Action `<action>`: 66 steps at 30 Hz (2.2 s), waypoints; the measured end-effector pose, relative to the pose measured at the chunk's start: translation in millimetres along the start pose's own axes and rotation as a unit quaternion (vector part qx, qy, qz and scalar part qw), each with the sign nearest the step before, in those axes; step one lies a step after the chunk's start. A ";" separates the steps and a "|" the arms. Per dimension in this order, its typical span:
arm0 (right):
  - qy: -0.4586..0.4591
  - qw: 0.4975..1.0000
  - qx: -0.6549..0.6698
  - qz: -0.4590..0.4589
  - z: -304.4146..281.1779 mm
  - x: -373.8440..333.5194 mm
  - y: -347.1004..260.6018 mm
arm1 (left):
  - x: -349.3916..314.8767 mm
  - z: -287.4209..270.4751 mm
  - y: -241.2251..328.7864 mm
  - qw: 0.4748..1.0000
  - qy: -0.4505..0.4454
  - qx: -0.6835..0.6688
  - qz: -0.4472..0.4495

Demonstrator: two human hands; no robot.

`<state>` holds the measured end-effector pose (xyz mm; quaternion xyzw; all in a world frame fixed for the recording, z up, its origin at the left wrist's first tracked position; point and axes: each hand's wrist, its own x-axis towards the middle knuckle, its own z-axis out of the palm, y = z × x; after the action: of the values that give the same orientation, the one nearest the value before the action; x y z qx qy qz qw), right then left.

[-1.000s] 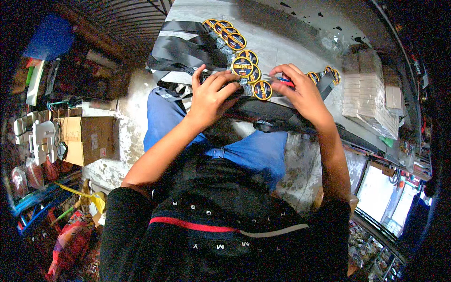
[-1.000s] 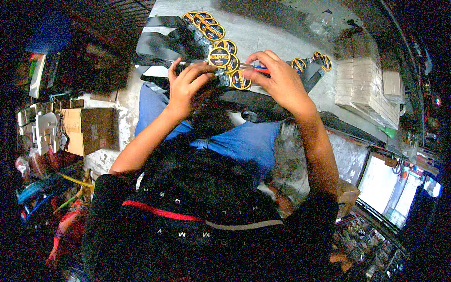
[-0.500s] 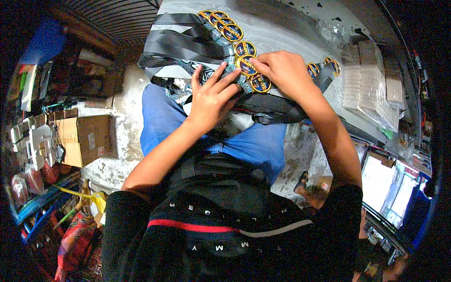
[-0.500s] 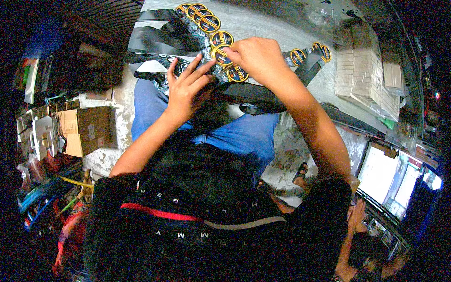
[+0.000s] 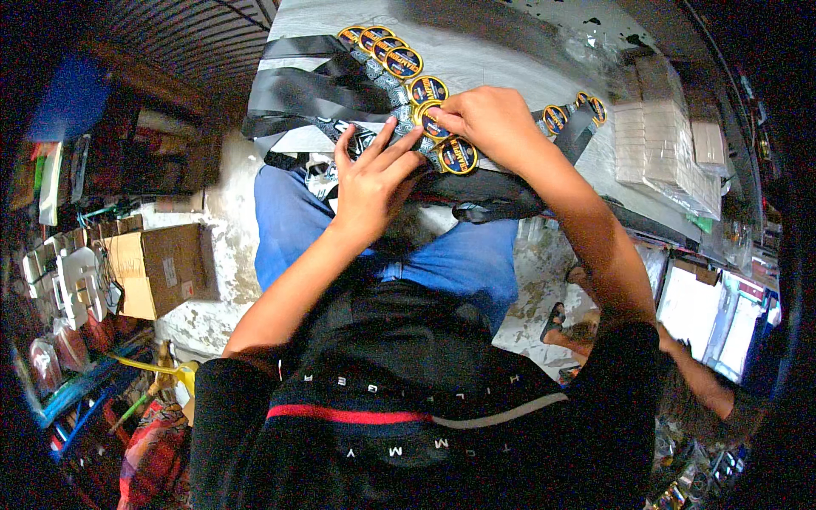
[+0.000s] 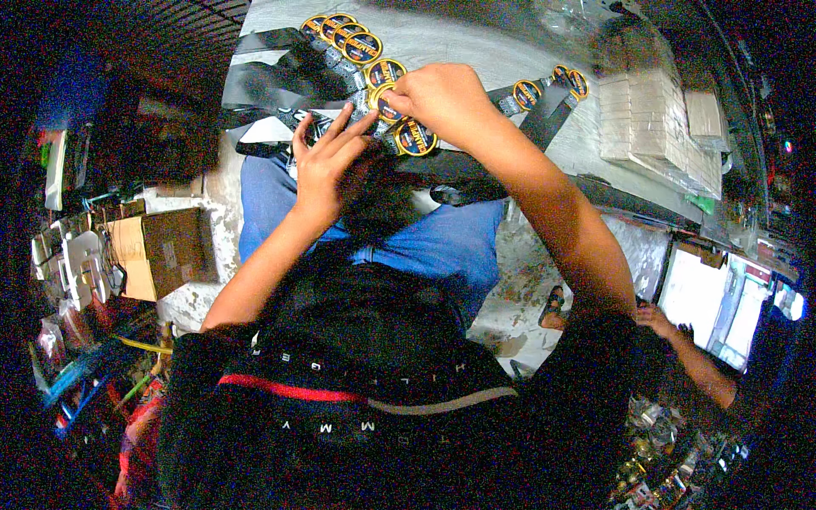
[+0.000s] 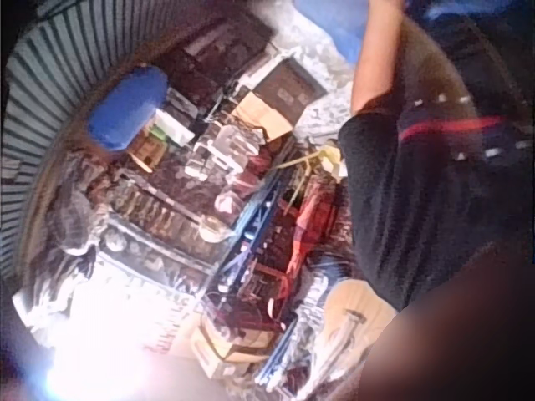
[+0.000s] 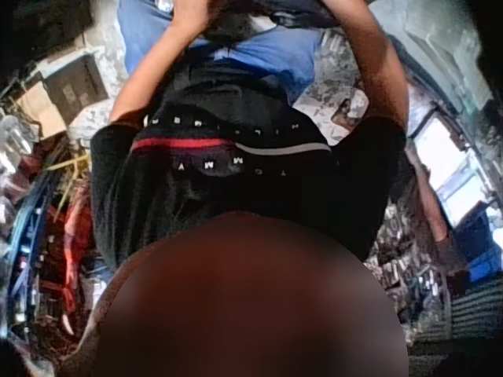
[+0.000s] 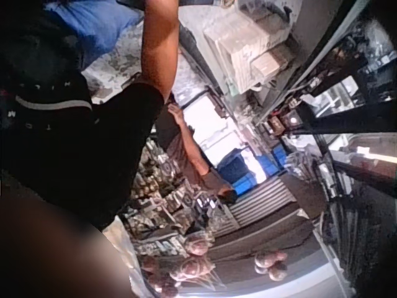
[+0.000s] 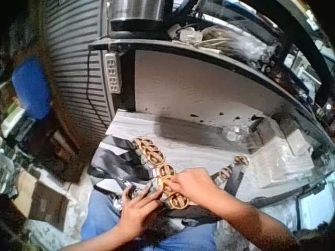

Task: The person sits on the floor and attaches circular metal rings to a black strap using a small tool. They repeatedly thread the rings through the strap and secure them, then move to a counter to continue the assembly.

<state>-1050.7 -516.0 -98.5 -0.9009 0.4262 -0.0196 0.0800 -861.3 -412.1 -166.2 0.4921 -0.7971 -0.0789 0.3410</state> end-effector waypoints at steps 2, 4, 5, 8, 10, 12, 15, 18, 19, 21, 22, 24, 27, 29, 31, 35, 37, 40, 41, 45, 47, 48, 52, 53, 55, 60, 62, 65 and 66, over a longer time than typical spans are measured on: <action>-0.011 1.000 0.005 0.001 0.3 0.9 1.0 | -0.1 -0.2 0.7 1.000 0.003 -0.001 0.001; -0.018 1.000 0.011 0.004 0.5 1.5 1.9 | -0.2 -0.4 1.2 1.000 -0.006 -0.002 -0.002; -0.027 1.000 0.015 0.001 0.2 1.6 2.9 | -0.2 -0.4 1.5 1.000 -0.007 0.005 -0.001; -0.019 1.000 0.022 0.002 1.2 2.2 3.9 | 0.1 -1.0 1.9 1.000 -0.015 0.007 -0.004; -0.014 0.999 0.029 0.000 2.1 2.2 5.0 | 0.2 -1.6 2.2 1.000 -0.016 0.009 -0.001; -0.012 0.999 0.034 0.001 3.7 1.8 6.2 | 0.1 -1.8 2.5 1.000 -0.017 0.016 0.003; -0.007 1.000 0.028 -0.009 6.3 1.6 7.5 | -0.1 -1.5 2.6 1.000 -0.020 0.016 0.001; 0.001 1.000 0.027 -0.013 7.9 1.5 7.6 | 0.5 -0.1 2.4 1.000 -0.015 0.014 0.004; 0.004 1.000 0.026 -0.015 8.1 1.7 7.3 | 0.6 0.3 2.5 1.000 -0.016 0.018 0.004; 0.004 1.000 0.022 -0.014 7.8 1.8 6.5 | 0.7 0.9 2.9 1.000 -0.015 0.022 0.002; -0.001 1.000 0.019 -0.012 7.5 1.8 6.0 | 0.5 1.0 3.3 1.000 -0.014 0.022 0.000; -0.004 1.000 0.016 -0.008 6.8 1.6 5.1 | 0.2 0.8 3.9 1.000 -0.014 0.021 -0.003; 0.008 1.000 0.025 -0.010 6.4 1.1 4.1 | 0.0 0.4 3.8 1.000 -0.017 0.018 -0.004; 0.024 0.999 0.035 -0.015 6.9 1.0 4.1 | 0.1 0.6 3.1 1.000 -0.019 0.013 -0.002; 0.024 0.999 0.038 -0.016 7.7 1.1 4.7 | -0.2 1.2 2.3 1.000 -0.021 0.018 0.000; 0.017 0.999 0.039 -0.011 9.6 1.7 6.5 | -1.3 2.3 0.3 1.000 -0.025 0.011 -0.003; 0.019 0.999 0.042 -0.012 10.1 1.9 7.4 | -1.7 2.5 -0.6 1.000 -0.024 0.011 0.000; 0.023 0.999 0.045 -0.013 10.4 1.8 8.2 | -1.5 2.9 -1.2 1.000 -0.024 0.016 0.003; 0.020 0.999 0.044 -0.011 10.5 1.6 8.2 | -1.4 3.1 -1.2 0.999 -0.024 0.020 0.004; 0.025 0.999 0.038 -0.010 11.5 0.5 8.3 | -1.3 3.8 -0.4 1.000 -0.018 0.017 0.005; 0.027 0.999 0.044 -0.006 12.5 0.0 8.5 | -1.4 3.9 -0.1 1.000 -0.017 0.015 0.003; 0.030 0.999 0.044 -0.008 13.1 -0.2 8.7 | -1.4 3.7 -0.1 1.000 -0.018 0.015 0.003; 0.040 0.998 0.046 -0.013 15.4 0.0 9.7 | -0.8 3.0 0.0 1.000 -0.022 0.015 0.003; 0.042 0.998 0.047 -0.013 15.8 -0.1 9.9 | -0.7 2.7 0.3 1.000 -0.023 0.014 0.002; 0.040 0.998 0.046 -0.011 16.5 -0.3 10.0 | -0.4 2.1 1.4 1.000 -0.025 0.016 -0.001; 0.045 0.997 0.058 -0.005 16.4 -0.8 9.8 | 0.6 0.8 5.5 1.000 -0.022 0.020 -0.008; 0.034 0.998 0.061 0.002 16.0 -0.6 10.0 | 1.0 0.6 6.4 1.000 -0.016 0.018 -0.016; 0.037 0.997 0.060 -0.019 15.5 -0.4 10.8 | 1.3 0.2 6.0 0.999 -0.020 0.021 -0.020; 0.032 0.998 0.061 -0.017 15.6 -0.4 11.0 | 1.3 0.3 5.5 0.999 -0.022 0.020 -0.016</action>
<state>-1057.8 -520.5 -115.6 -0.9003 0.4115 -0.0756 0.1203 -865.8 -410.5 -163.4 0.5099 -0.7978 -0.0791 0.3118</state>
